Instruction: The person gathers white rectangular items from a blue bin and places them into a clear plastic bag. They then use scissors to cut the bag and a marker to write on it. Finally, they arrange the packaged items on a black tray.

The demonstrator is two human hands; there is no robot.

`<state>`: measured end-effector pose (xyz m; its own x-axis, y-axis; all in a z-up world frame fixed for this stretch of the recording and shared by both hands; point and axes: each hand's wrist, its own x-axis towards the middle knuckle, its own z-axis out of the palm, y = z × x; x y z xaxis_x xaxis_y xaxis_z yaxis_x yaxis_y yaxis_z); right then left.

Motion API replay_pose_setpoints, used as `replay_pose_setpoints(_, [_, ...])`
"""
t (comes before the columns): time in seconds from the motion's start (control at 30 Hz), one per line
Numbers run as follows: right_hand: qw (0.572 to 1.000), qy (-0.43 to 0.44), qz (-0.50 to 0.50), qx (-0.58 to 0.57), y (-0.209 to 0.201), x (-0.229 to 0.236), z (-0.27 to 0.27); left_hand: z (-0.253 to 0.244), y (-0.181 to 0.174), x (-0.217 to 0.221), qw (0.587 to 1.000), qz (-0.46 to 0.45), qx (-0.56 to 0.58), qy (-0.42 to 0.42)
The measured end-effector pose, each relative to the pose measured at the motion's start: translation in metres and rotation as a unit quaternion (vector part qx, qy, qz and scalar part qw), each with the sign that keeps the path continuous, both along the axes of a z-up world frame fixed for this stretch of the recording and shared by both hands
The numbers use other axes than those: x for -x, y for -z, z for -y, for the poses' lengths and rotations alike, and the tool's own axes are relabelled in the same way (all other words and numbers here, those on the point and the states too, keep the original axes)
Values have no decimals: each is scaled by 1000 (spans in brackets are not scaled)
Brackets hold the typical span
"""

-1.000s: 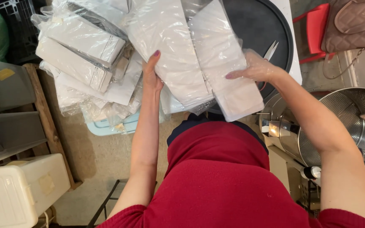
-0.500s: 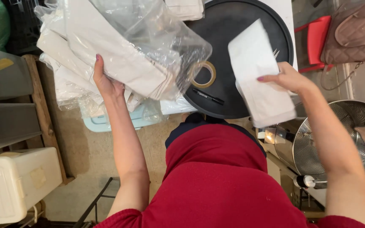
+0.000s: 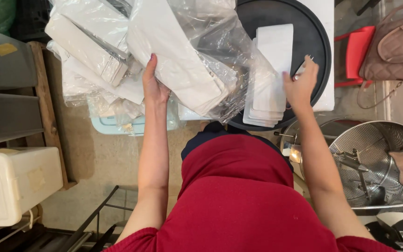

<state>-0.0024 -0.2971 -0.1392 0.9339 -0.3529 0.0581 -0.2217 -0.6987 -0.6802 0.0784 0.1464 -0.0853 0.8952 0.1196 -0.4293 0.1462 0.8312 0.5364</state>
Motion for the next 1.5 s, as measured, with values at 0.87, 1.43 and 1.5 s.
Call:
replay_pose_setpoints(0.87, [877, -199, -154, -409, -80, -5, -117, 131, -151, 51, 969, 1, -147, 197])
replay_pose_setpoints(1.43, [875, -85, -342, -333, -162, -14, -81, 39, 6, -68, 995, 97, -8, -36])
replay_pose_setpoints(1.5, [891, -149, -366, -225, -119, -20, -55, 11, -7, -68, 995, 75, 12, -57])
